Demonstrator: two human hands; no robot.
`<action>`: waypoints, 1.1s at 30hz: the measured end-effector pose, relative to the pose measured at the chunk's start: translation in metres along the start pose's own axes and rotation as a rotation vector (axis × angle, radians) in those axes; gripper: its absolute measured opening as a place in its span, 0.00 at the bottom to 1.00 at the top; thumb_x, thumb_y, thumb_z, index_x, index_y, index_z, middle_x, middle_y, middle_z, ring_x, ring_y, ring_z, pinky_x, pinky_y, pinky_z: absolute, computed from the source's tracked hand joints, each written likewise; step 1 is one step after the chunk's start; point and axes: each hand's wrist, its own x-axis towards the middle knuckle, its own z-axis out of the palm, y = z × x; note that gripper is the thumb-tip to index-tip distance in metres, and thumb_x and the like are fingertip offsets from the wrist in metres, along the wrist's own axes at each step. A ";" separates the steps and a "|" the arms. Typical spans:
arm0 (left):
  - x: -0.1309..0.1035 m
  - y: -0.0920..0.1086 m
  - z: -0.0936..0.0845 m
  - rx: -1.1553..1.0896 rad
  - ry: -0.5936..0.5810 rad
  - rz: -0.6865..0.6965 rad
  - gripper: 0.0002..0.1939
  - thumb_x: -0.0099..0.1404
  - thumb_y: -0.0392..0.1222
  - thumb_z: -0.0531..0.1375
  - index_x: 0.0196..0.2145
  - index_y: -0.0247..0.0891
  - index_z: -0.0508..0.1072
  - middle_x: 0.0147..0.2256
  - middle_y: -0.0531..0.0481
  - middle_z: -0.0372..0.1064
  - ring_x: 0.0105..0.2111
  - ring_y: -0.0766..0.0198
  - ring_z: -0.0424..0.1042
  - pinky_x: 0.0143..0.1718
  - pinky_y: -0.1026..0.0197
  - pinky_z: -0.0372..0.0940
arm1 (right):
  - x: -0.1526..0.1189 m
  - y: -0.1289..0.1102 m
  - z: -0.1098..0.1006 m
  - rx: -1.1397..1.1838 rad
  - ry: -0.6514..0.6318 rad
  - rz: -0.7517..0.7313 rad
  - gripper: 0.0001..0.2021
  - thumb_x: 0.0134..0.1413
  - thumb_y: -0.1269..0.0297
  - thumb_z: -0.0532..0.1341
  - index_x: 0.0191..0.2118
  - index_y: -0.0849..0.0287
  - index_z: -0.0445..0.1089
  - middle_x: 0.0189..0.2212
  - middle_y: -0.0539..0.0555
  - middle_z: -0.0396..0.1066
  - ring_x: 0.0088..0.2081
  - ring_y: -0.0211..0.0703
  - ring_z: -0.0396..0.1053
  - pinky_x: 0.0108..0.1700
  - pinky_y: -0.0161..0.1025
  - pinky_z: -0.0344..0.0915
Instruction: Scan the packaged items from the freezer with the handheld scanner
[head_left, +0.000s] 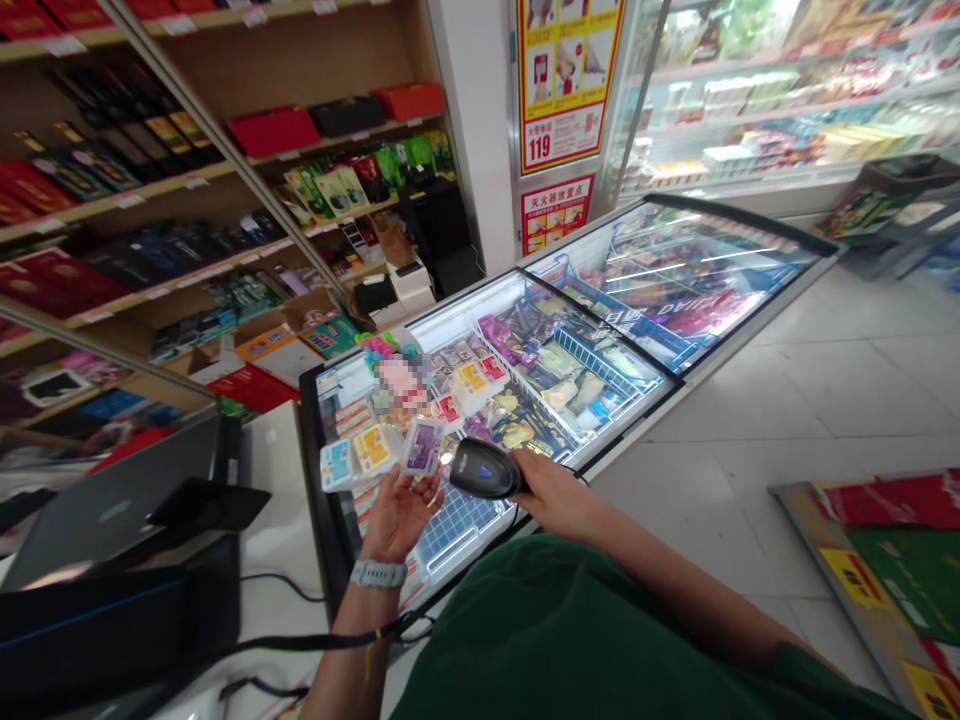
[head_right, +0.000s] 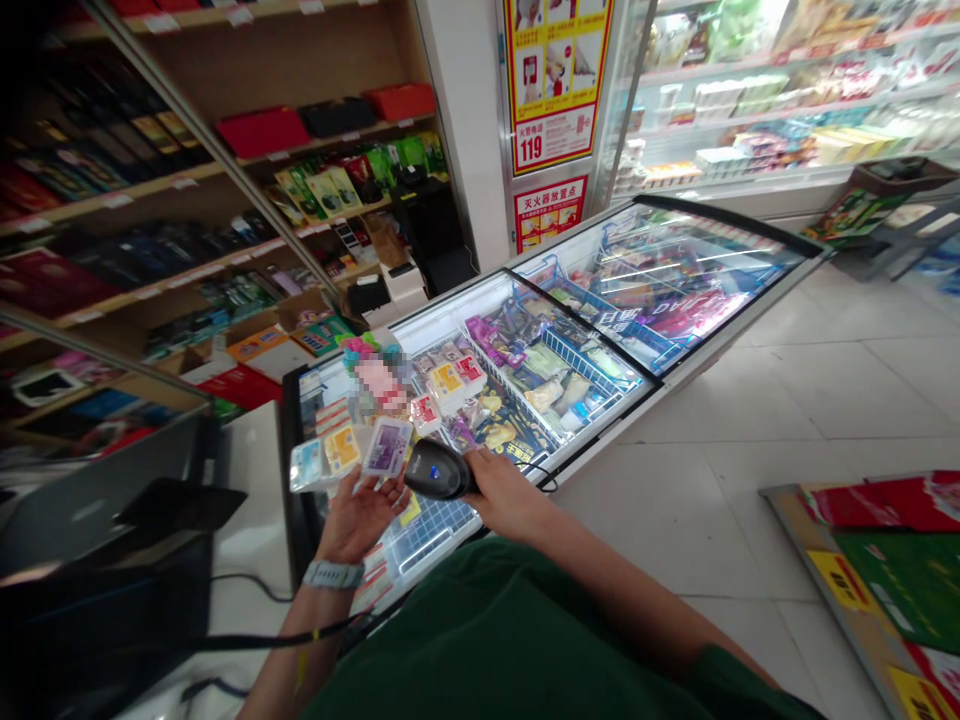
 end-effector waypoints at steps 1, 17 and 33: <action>0.000 0.000 0.001 -0.001 0.000 0.000 0.17 0.65 0.55 0.55 0.38 0.41 0.76 0.42 0.45 0.75 0.39 0.60 0.74 0.43 0.51 0.69 | 0.000 0.000 0.000 0.003 0.001 -0.007 0.08 0.56 0.72 0.60 0.42 0.61 0.64 0.40 0.57 0.69 0.43 0.47 0.67 0.46 0.40 0.61; -0.023 -0.046 -0.067 0.426 0.416 0.306 0.18 0.51 0.45 0.68 0.39 0.40 0.72 0.38 0.49 0.74 0.41 0.60 0.74 0.45 0.56 0.68 | 0.006 0.018 0.004 0.043 0.045 0.044 0.09 0.56 0.71 0.61 0.43 0.59 0.64 0.40 0.56 0.69 0.42 0.46 0.67 0.44 0.39 0.61; 0.019 -0.061 -0.114 1.283 0.954 0.552 0.20 0.51 0.52 0.65 0.37 0.39 0.66 0.41 0.41 0.67 0.50 0.45 0.64 0.52 0.47 0.59 | 0.011 0.017 0.006 -0.003 0.018 0.058 0.10 0.54 0.74 0.59 0.43 0.60 0.63 0.43 0.58 0.68 0.46 0.49 0.67 0.47 0.41 0.61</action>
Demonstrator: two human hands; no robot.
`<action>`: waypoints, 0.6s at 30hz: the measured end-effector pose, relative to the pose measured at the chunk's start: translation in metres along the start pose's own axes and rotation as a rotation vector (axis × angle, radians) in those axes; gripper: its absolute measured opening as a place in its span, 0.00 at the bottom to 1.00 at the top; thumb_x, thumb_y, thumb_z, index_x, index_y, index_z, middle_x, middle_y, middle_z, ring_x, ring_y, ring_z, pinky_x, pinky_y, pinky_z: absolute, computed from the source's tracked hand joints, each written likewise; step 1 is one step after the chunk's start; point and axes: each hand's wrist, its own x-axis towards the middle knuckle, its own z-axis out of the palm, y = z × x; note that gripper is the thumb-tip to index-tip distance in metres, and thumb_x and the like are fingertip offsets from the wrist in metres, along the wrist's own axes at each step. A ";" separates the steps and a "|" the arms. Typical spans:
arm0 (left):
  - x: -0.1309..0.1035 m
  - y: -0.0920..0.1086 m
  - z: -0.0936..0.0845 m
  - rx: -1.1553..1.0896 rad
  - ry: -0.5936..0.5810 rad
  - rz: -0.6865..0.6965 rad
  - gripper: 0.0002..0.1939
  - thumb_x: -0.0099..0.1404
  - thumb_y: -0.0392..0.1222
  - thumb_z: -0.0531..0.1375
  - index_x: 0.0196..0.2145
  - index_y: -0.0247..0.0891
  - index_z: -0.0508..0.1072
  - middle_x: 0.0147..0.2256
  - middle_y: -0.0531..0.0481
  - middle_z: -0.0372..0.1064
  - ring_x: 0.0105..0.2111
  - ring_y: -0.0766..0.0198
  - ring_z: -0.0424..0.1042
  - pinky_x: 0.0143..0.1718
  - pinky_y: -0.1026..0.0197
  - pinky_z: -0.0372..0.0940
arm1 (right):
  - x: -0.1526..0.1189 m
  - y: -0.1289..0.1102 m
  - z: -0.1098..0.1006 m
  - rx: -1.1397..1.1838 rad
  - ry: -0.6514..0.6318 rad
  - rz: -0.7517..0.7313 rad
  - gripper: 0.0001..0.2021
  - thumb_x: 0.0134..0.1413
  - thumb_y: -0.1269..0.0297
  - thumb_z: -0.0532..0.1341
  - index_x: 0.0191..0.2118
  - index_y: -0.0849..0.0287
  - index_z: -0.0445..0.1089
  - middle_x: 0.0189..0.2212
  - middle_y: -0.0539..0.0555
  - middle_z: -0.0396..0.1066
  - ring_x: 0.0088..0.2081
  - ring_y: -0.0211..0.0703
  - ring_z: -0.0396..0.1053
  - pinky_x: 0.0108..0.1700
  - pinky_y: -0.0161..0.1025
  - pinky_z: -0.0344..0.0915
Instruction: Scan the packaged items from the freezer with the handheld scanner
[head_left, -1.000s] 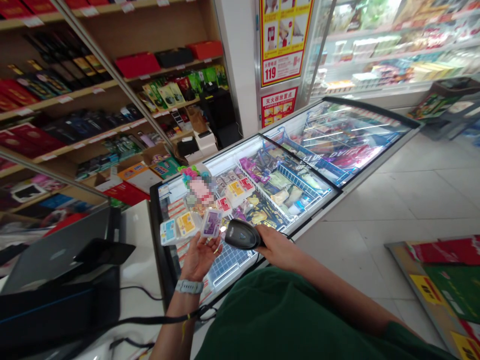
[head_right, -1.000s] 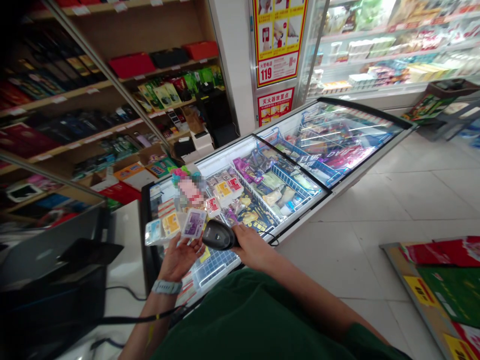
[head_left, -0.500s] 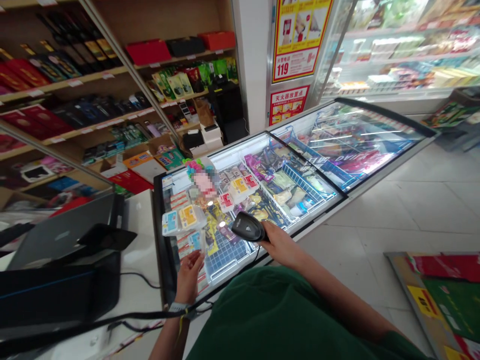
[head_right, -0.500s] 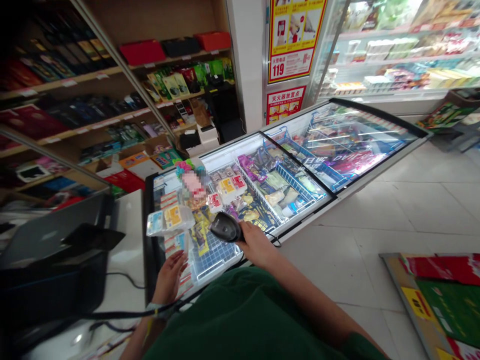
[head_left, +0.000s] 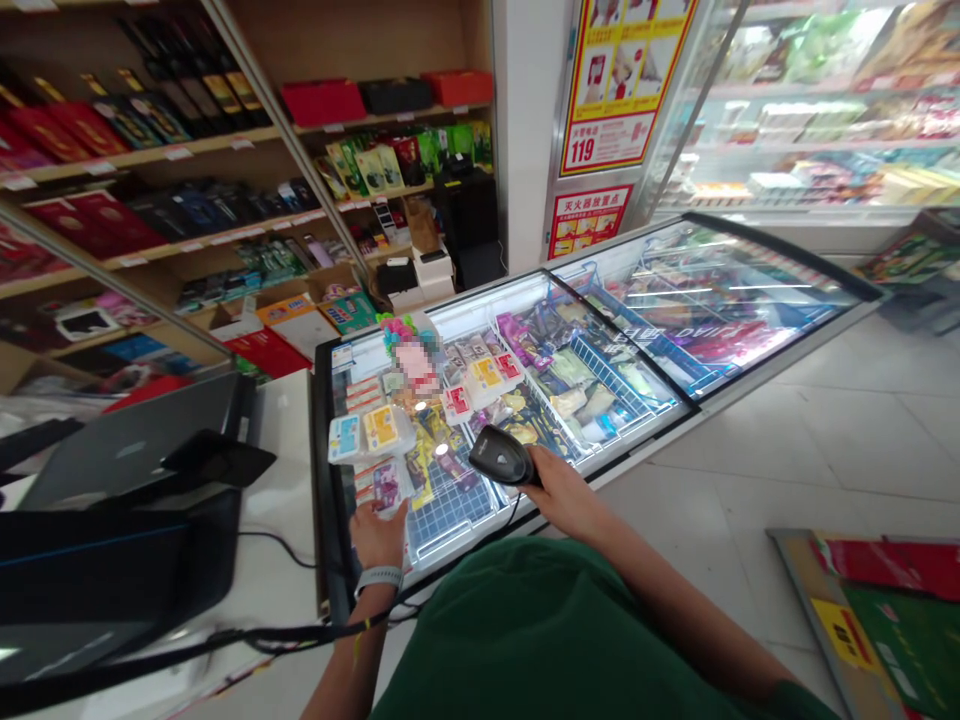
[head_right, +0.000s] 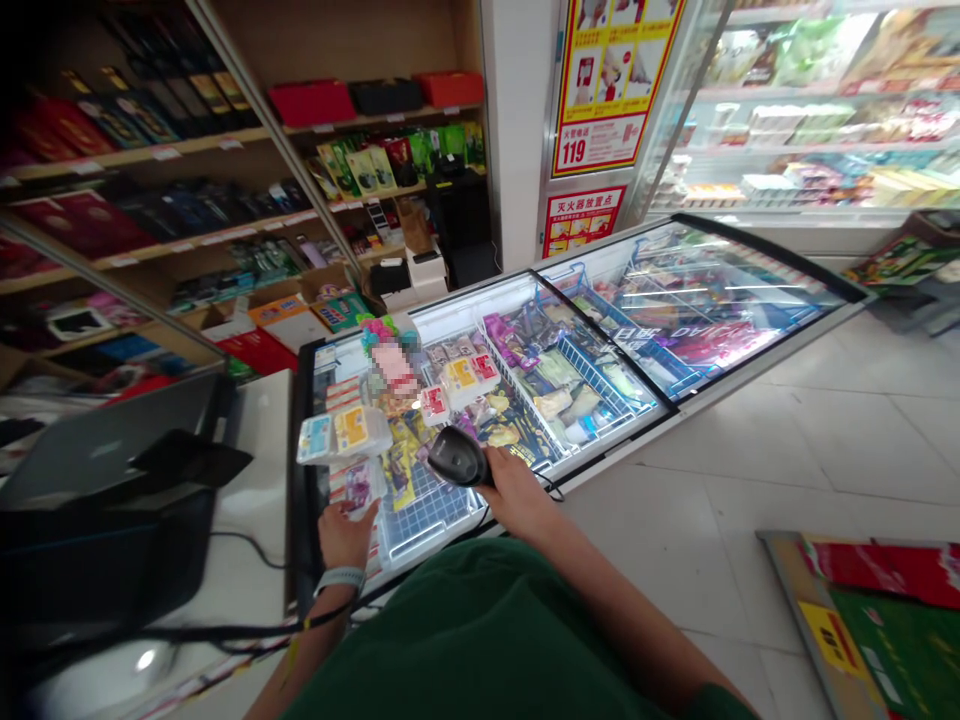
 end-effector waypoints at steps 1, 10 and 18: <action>0.000 0.001 0.000 0.020 0.000 0.011 0.21 0.51 0.52 0.65 0.38 0.39 0.67 0.41 0.41 0.67 0.50 0.44 0.64 0.52 0.47 0.58 | 0.000 0.001 0.000 0.002 -0.001 0.004 0.11 0.54 0.74 0.59 0.43 0.60 0.63 0.43 0.59 0.68 0.46 0.49 0.66 0.48 0.41 0.61; -0.012 0.031 -0.020 0.034 -0.005 0.147 0.24 0.58 0.55 0.61 0.47 0.40 0.66 0.51 0.37 0.64 0.56 0.43 0.60 0.54 0.44 0.55 | 0.001 0.008 0.001 -0.013 0.023 0.041 0.10 0.54 0.73 0.59 0.43 0.60 0.63 0.42 0.58 0.69 0.44 0.48 0.67 0.46 0.40 0.61; 0.017 0.087 0.015 -0.034 -0.191 0.232 0.25 0.55 0.58 0.63 0.44 0.38 0.67 0.42 0.43 0.71 0.44 0.52 0.71 0.46 0.53 0.64 | -0.002 0.026 0.001 0.005 0.125 0.083 0.09 0.55 0.73 0.59 0.42 0.59 0.63 0.41 0.58 0.69 0.44 0.48 0.67 0.46 0.41 0.61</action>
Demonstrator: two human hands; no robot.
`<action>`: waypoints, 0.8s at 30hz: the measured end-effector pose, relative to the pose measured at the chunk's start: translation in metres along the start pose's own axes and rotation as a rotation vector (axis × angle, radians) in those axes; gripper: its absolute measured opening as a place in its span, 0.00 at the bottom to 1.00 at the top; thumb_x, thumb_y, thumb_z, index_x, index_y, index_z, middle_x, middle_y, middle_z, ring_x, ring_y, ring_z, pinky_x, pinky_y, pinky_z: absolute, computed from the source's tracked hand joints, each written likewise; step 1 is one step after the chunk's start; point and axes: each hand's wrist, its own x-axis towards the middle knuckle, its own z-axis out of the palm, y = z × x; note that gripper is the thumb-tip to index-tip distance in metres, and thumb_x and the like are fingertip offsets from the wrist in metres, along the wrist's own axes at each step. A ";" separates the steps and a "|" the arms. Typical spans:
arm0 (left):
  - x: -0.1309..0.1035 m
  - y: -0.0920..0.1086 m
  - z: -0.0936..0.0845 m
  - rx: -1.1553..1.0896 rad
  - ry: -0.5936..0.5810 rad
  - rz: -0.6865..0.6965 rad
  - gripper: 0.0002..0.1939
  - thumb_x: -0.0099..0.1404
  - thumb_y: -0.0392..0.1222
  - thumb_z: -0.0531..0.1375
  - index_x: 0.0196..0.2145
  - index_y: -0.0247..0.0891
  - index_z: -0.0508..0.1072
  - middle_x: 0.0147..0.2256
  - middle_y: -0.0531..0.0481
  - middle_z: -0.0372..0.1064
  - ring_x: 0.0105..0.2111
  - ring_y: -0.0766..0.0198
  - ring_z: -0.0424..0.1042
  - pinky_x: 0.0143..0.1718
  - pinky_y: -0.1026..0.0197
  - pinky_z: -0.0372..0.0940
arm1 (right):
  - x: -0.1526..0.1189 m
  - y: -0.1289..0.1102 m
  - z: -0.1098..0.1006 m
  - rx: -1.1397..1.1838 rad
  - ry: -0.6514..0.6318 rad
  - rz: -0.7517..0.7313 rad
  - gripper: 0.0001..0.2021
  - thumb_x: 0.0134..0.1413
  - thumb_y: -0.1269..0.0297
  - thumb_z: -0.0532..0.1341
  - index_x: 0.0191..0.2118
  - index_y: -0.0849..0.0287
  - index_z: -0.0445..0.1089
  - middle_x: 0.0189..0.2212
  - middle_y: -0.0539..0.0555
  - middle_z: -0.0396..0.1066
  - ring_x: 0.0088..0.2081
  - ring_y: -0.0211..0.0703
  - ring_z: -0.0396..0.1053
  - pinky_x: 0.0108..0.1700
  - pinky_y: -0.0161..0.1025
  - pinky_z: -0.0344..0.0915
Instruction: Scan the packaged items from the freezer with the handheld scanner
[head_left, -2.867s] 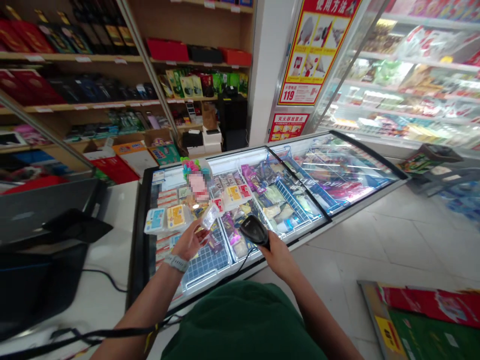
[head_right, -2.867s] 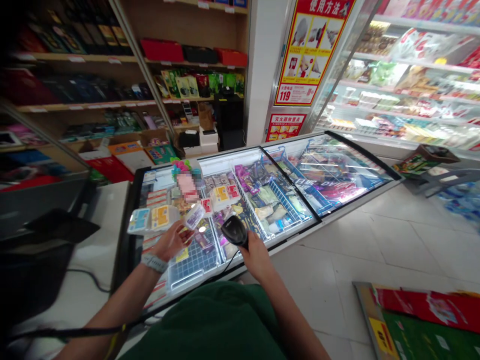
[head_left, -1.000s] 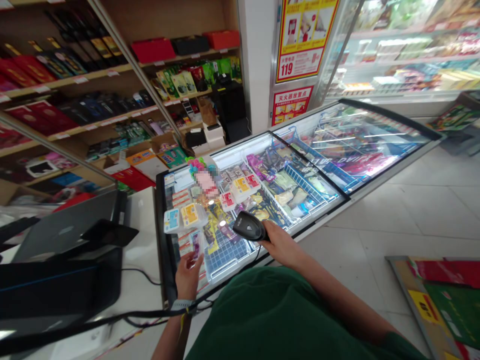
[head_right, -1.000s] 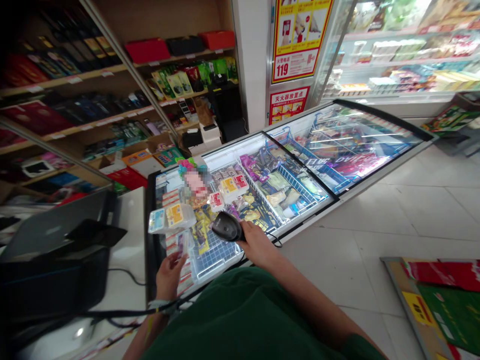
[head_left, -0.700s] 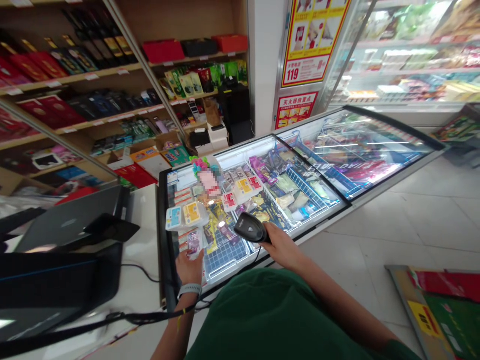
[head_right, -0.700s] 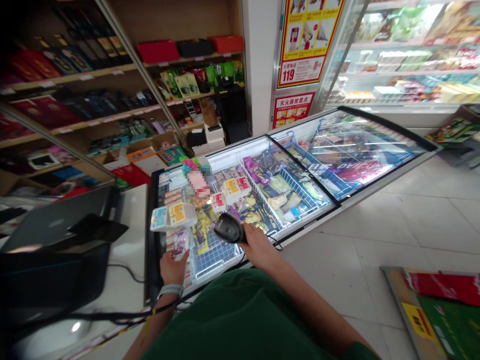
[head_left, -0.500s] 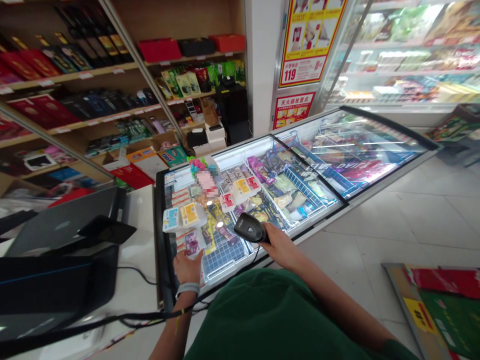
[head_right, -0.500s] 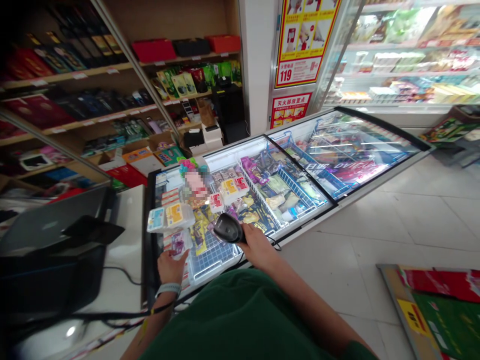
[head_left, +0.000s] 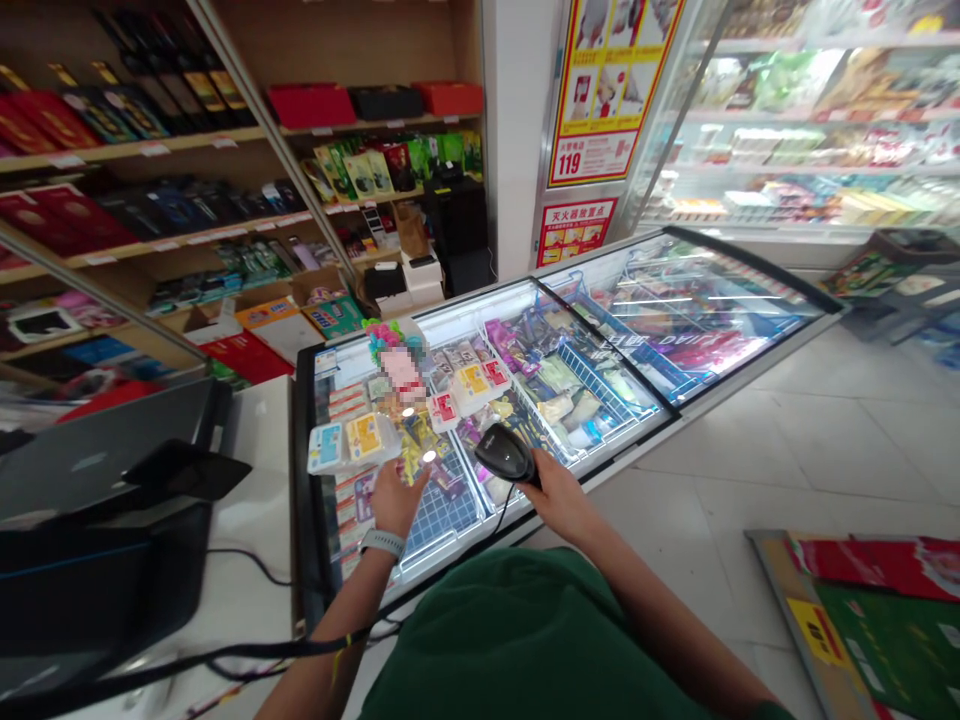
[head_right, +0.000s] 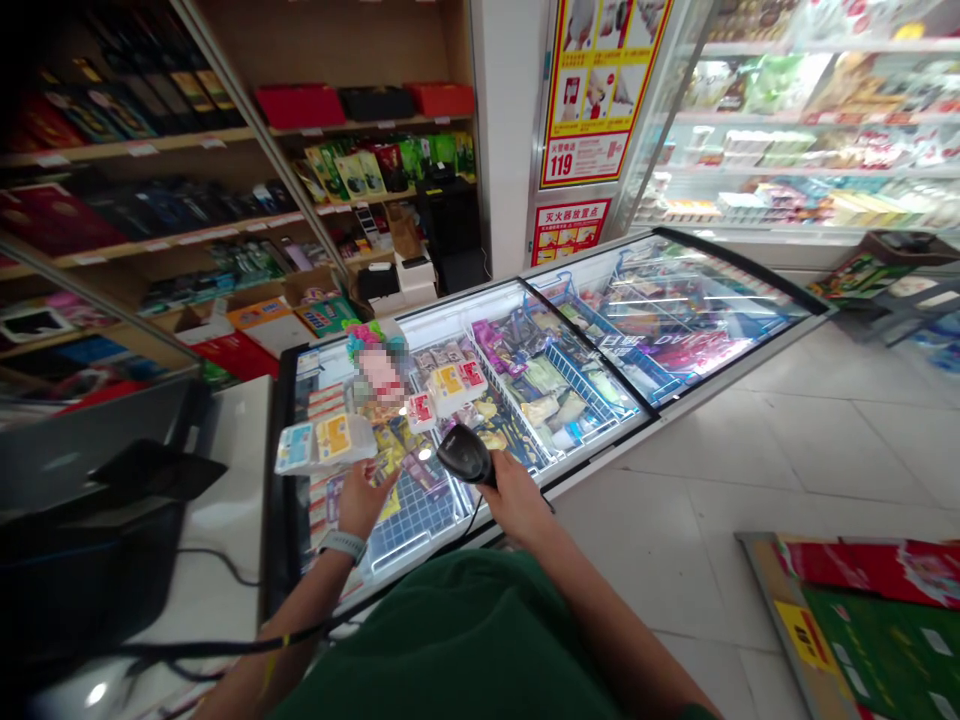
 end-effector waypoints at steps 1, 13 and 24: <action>0.009 0.007 0.007 0.014 -0.006 -0.020 0.27 0.54 0.59 0.63 0.45 0.38 0.67 0.42 0.43 0.71 0.44 0.52 0.71 0.46 0.53 0.64 | -0.001 0.002 -0.001 -0.006 0.008 0.012 0.08 0.55 0.73 0.59 0.41 0.59 0.63 0.40 0.57 0.69 0.43 0.48 0.67 0.45 0.41 0.62; 0.064 0.072 0.075 0.230 -0.013 -0.340 0.27 0.65 0.55 0.58 0.56 0.37 0.64 0.54 0.41 0.64 0.52 0.53 0.66 0.51 0.44 0.63 | -0.018 0.024 0.000 0.017 0.117 0.103 0.11 0.55 0.70 0.58 0.45 0.61 0.63 0.42 0.60 0.69 0.45 0.50 0.68 0.47 0.44 0.63; 0.078 0.083 0.078 0.271 -0.043 -0.325 0.24 0.66 0.49 0.58 0.56 0.38 0.65 0.56 0.42 0.63 0.53 0.53 0.66 0.52 0.43 0.64 | -0.020 0.014 -0.002 0.035 0.133 0.125 0.11 0.55 0.71 0.58 0.45 0.61 0.62 0.42 0.60 0.70 0.44 0.50 0.69 0.45 0.43 0.63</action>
